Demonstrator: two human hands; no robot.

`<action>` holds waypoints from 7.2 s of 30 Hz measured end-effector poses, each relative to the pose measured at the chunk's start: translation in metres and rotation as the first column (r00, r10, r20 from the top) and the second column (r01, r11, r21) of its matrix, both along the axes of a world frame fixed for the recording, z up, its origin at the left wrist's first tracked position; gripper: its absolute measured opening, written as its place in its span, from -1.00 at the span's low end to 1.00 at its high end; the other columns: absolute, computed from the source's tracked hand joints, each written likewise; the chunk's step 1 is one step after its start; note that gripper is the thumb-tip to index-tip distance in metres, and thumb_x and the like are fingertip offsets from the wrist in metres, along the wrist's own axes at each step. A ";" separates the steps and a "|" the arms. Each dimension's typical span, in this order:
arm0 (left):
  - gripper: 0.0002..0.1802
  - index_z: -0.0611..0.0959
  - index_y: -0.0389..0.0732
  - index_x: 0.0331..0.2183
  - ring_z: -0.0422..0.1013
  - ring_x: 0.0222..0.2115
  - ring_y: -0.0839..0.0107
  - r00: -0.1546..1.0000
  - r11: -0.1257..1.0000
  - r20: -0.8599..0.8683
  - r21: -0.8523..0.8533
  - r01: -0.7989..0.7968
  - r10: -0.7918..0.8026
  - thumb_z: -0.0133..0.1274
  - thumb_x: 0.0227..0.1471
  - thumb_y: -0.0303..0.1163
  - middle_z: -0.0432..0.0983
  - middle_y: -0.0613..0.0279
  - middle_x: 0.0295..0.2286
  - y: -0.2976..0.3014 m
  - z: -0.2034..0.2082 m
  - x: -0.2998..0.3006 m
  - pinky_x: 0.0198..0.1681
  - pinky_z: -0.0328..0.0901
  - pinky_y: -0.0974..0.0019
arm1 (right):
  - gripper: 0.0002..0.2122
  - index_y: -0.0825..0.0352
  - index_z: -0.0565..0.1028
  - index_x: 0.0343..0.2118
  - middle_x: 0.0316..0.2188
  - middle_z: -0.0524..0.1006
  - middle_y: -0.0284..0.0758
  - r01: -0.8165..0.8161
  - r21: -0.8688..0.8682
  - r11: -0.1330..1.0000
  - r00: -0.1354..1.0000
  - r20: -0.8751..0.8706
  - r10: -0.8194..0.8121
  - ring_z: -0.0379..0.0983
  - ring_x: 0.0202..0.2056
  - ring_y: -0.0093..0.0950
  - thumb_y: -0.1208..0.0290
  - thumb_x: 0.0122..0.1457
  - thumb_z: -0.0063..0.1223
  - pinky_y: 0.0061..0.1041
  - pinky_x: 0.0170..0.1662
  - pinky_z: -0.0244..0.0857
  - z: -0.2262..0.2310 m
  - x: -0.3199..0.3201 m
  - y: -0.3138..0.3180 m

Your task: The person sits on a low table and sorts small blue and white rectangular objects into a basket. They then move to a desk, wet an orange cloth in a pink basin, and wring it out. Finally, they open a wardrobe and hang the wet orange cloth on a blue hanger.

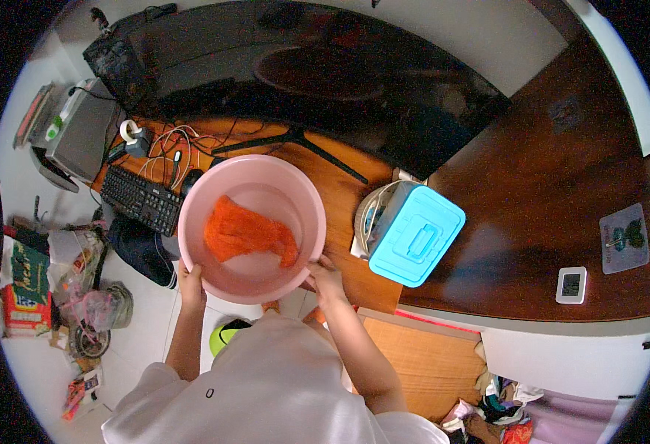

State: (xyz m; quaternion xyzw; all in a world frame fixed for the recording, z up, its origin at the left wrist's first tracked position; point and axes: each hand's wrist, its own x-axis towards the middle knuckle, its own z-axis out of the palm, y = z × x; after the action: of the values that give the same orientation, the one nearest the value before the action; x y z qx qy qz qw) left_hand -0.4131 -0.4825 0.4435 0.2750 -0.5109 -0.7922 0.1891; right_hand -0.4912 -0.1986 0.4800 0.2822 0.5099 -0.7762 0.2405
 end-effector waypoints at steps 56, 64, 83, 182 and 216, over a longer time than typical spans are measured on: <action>-0.51 0.50 -0.20 -0.14 0.42 -0.26 0.05 0.622 0.384 0.471 -0.508 0.771 -0.625 0.00 -0.07 -0.11 0.47 -0.08 -0.27 0.122 0.002 -0.124 -0.14 0.27 0.14 | -0.55 0.23 0.26 0.04 -0.02 0.36 -0.27 0.120 -0.405 0.906 0.932 0.361 0.038 0.27 0.02 -0.31 0.03 0.21 -0.27 -0.28 0.01 0.21 -0.070 -0.063 -0.048; -0.66 0.55 -0.22 -0.44 0.42 -0.32 0.10 0.551 0.130 0.467 -0.670 0.731 -0.691 0.00 -0.09 -0.11 0.49 0.00 -0.37 0.146 0.075 -0.092 -0.25 0.28 0.12 | -0.60 0.24 0.28 0.02 -0.04 0.38 -0.30 0.042 -0.580 0.814 0.960 0.250 0.129 0.31 -0.03 -0.36 0.12 0.22 -0.28 -0.33 -0.04 0.26 -0.093 -0.067 -0.046; -0.42 0.42 -0.07 0.01 0.03 0.10 -0.10 0.781 -0.168 0.595 -0.803 0.571 -0.189 -0.05 -0.04 -0.02 0.08 -0.12 0.10 0.109 -0.066 -0.143 0.13 -0.07 -0.11 | -0.62 0.40 0.29 -0.03 -0.14 0.41 -0.25 0.039 0.349 0.936 0.999 0.012 -0.046 0.32 -0.13 -0.38 0.53 0.03 -0.06 -0.46 -0.05 0.19 -0.064 -0.046 -0.033; -0.34 0.28 -0.02 0.09 0.04 0.09 -0.08 0.609 -0.126 0.749 -0.652 0.747 -0.263 0.05 -0.09 -0.25 0.02 -0.04 0.12 0.092 -0.025 -0.145 0.08 0.04 -0.09 | -0.65 0.24 0.29 0.03 -0.07 0.40 -0.26 -0.123 0.170 0.978 0.986 0.136 0.100 0.36 -0.09 -0.36 0.33 0.17 -0.18 -0.33 -0.08 0.30 -0.114 -0.046 -0.017; -0.62 0.55 -0.13 -0.19 0.34 -0.14 0.03 0.737 0.121 0.559 -0.760 0.639 -0.379 -0.10 -0.01 -0.16 0.40 -0.03 -0.14 0.111 0.004 -0.144 -0.10 0.26 0.05 | -0.68 0.24 0.26 0.02 -0.04 0.38 -0.28 0.187 -0.156 0.970 0.959 0.243 -0.146 0.36 -0.06 -0.33 0.27 0.25 -0.34 -0.30 -0.02 0.29 -0.054 -0.054 -0.037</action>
State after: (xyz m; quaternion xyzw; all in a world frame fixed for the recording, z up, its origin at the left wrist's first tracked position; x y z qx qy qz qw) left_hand -0.5570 -0.3715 0.4472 0.0113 -0.9432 -0.3301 -0.0352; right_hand -0.5448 -0.2351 0.4263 0.3894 0.3818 -0.7983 0.2554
